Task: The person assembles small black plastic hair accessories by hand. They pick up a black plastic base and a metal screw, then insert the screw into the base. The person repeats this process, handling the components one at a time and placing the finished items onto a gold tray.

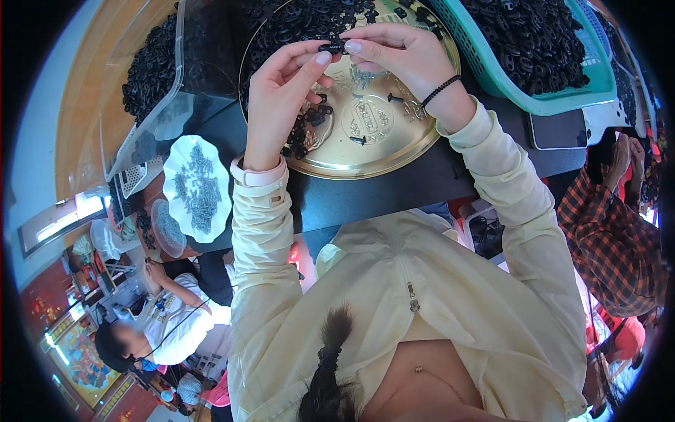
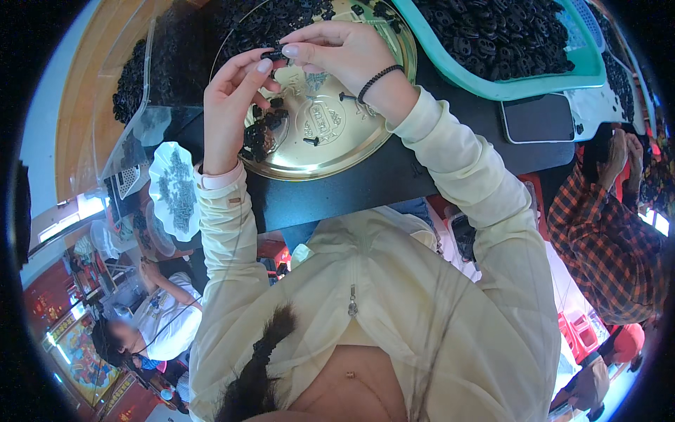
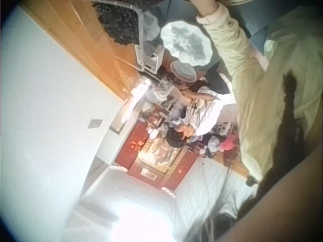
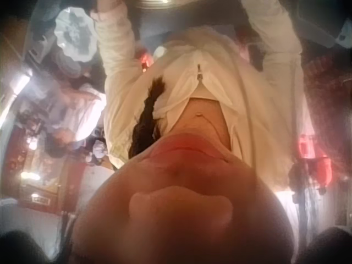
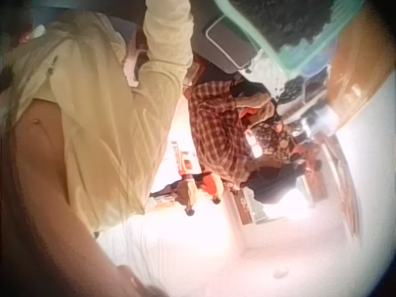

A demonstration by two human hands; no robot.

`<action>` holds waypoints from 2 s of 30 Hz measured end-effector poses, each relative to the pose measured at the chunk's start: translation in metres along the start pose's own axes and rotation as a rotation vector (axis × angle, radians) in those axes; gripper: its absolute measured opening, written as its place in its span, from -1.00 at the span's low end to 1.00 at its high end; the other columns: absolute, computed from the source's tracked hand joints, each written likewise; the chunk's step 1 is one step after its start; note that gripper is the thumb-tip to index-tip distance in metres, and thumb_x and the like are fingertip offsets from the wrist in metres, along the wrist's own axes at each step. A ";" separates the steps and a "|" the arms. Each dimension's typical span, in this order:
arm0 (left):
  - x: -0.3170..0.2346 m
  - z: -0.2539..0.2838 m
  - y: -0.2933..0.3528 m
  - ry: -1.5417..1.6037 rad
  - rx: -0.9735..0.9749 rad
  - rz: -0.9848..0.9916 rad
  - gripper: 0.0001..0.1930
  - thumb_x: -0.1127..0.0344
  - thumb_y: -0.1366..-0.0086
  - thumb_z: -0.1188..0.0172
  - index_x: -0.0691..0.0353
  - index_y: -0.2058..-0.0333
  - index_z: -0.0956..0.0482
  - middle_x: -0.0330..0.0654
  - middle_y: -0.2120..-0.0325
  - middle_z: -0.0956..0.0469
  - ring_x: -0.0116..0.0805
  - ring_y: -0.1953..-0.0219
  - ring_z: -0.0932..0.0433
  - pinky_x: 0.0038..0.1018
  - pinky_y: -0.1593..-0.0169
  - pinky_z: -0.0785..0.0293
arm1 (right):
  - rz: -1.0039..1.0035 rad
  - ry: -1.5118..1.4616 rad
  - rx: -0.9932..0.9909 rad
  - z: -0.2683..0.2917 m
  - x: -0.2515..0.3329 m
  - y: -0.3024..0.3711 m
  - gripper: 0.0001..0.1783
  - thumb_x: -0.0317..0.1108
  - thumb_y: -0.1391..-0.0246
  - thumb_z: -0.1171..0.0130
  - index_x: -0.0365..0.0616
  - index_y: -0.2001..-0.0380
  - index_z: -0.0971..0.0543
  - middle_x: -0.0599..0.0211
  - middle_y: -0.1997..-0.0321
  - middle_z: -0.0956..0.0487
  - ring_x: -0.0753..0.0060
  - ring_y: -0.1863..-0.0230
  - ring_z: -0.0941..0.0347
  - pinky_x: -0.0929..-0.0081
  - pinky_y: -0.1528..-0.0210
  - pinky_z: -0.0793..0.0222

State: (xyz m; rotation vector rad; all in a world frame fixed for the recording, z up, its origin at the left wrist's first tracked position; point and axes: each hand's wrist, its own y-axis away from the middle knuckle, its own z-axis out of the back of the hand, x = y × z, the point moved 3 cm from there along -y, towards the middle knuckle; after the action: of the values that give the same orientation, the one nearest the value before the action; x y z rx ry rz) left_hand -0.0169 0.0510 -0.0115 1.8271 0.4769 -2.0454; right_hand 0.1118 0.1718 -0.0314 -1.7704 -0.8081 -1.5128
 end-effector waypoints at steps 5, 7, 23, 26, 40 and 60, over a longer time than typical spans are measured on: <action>0.002 0.001 0.000 0.058 0.001 0.015 -0.74 0.27 -0.26 -0.14 0.29 0.14 -0.51 -0.14 0.37 -0.61 -0.51 0.45 -0.53 -0.64 0.43 -0.41 | -0.012 0.014 0.001 0.001 0.001 0.001 -0.70 -0.30 -0.09 -0.19 -0.18 0.11 -0.57 0.41 0.28 -0.57 0.64 0.26 -0.48 0.72 0.14 -0.41; 0.002 0.002 0.000 0.073 0.005 0.020 -0.74 0.27 -0.27 -0.14 0.29 0.14 -0.51 -0.13 0.40 -0.61 -0.51 0.46 -0.53 -0.64 0.43 -0.42 | -0.026 0.002 -0.001 0.000 0.002 0.001 -0.69 -0.30 -0.09 -0.18 -0.18 0.11 -0.57 0.39 0.26 -0.58 0.63 0.24 -0.49 0.71 0.13 -0.42; -0.001 -0.002 0.004 0.082 -0.040 -0.035 -0.72 0.36 -0.24 -0.15 0.29 0.08 -0.51 -0.16 0.29 -0.59 -0.47 0.31 -0.58 -0.65 0.38 -0.48 | 0.014 -0.063 -0.036 -0.002 0.001 0.002 -0.71 -0.29 -0.04 -0.24 -0.20 0.18 -0.60 0.36 0.28 -0.61 0.61 0.27 -0.52 0.69 0.18 -0.46; 0.000 -0.002 0.005 0.095 -0.049 -0.037 -0.71 0.39 -0.23 -0.15 0.29 0.06 -0.50 -0.17 0.27 -0.59 -0.46 0.28 -0.58 -0.64 0.37 -0.48 | 0.011 -0.067 -0.032 -0.004 -0.001 0.003 -0.71 -0.31 -0.06 -0.22 -0.22 0.16 -0.58 0.34 0.26 -0.60 0.59 0.25 -0.52 0.68 0.15 -0.46; 0.005 -0.005 0.008 0.341 -0.050 0.079 -0.71 0.42 -0.22 -0.18 0.32 0.08 -0.47 -0.14 0.27 -0.60 -0.38 0.21 -0.60 -0.61 0.32 -0.54 | -0.012 -0.135 0.104 -0.012 -0.002 0.003 -0.58 -0.25 -0.14 -0.12 -0.10 -0.06 -0.43 0.41 0.12 -0.53 0.60 0.12 -0.47 0.63 0.09 -0.44; -0.005 -0.011 0.013 0.432 -0.014 -0.018 -0.77 0.46 -0.22 -0.16 0.38 0.14 -0.51 -0.12 0.33 -0.59 -0.39 0.29 -0.60 -0.59 0.25 -0.57 | 0.052 -0.405 0.215 -0.023 -0.005 0.005 -0.61 -0.24 -0.19 -0.04 -0.11 -0.06 -0.44 0.43 0.17 -0.53 0.66 0.15 -0.45 0.56 0.00 -0.44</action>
State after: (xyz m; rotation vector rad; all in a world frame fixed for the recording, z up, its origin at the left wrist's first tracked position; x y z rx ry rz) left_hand -0.0001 0.0449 -0.0077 2.2674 0.6190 -1.6454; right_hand 0.1018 0.1497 -0.0344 -1.9402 -1.0685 -1.0011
